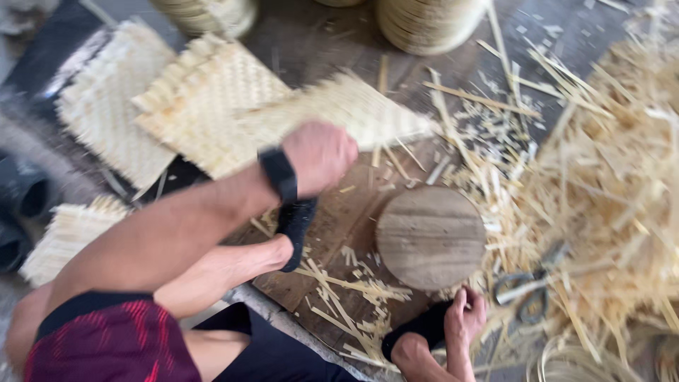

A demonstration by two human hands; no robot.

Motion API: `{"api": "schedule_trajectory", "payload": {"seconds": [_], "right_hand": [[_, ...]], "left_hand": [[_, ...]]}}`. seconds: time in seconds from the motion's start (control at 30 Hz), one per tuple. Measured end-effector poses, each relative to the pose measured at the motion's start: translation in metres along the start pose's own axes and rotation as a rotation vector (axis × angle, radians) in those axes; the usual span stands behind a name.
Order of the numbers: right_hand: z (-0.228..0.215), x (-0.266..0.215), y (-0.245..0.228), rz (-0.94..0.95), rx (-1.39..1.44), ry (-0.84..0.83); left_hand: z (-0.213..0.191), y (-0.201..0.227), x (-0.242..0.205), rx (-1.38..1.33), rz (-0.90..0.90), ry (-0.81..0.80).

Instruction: The person constructs the bottom of a bamboo basket by placing a woven mat over a wooden mold, securing a circular bamboo rim on top, and trimming the excess woven material with shears.

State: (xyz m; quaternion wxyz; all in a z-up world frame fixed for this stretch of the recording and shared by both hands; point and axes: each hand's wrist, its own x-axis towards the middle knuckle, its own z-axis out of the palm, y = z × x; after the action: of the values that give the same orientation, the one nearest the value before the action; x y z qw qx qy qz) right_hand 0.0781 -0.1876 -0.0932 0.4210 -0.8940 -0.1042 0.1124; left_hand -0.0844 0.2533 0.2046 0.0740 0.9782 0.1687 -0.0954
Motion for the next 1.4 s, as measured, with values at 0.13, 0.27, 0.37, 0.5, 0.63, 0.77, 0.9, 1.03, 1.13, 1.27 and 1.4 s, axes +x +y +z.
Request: {"api": "schedule_trajectory", "payload": {"seconds": [0.13,0.27,0.37,0.5,0.63,0.77,0.9,1.03,1.13,1.27,1.4], "right_hand": [[-0.034,0.024,-0.033,0.289,0.617,-0.214],[-0.039,0.051,-0.037,0.476,1.088,-0.375],[-0.026,0.062,-0.022,0.43,0.795,-0.346],[-0.02,0.054,-0.02,0.499,0.878,-0.334],[-0.02,0.047,-0.028,0.517,0.826,-0.305],[-0.003,0.049,-0.03,0.495,0.808,-0.253],[0.016,0.063,-0.034,0.457,0.756,-0.193],[0.016,0.061,-0.039,0.396,0.755,-0.151],[0.014,0.06,-0.041,0.38,0.662,-0.137],[0.007,0.059,-0.053,0.418,0.654,-0.152],[-0.028,0.061,-0.06,0.361,0.495,-0.049]], "left_hand": [[0.07,0.101,-0.011,-0.009,0.467,0.081],[0.154,0.139,-0.021,-0.023,0.692,0.177],[0.179,0.136,-0.014,-0.28,0.535,-0.094],[0.203,0.108,0.032,-0.675,-0.358,0.231],[0.23,0.072,0.068,-1.42,-0.741,-0.162],[0.231,0.06,0.082,-1.356,-0.868,-0.147],[0.224,0.049,0.091,-1.346,-0.816,-0.061],[0.224,0.048,0.096,-1.335,-0.756,-0.004],[0.217,0.049,0.097,-1.308,-0.767,-0.05],[0.213,0.084,0.081,-0.768,-0.587,0.26],[0.237,0.174,0.005,-1.062,-0.534,0.334]]}}
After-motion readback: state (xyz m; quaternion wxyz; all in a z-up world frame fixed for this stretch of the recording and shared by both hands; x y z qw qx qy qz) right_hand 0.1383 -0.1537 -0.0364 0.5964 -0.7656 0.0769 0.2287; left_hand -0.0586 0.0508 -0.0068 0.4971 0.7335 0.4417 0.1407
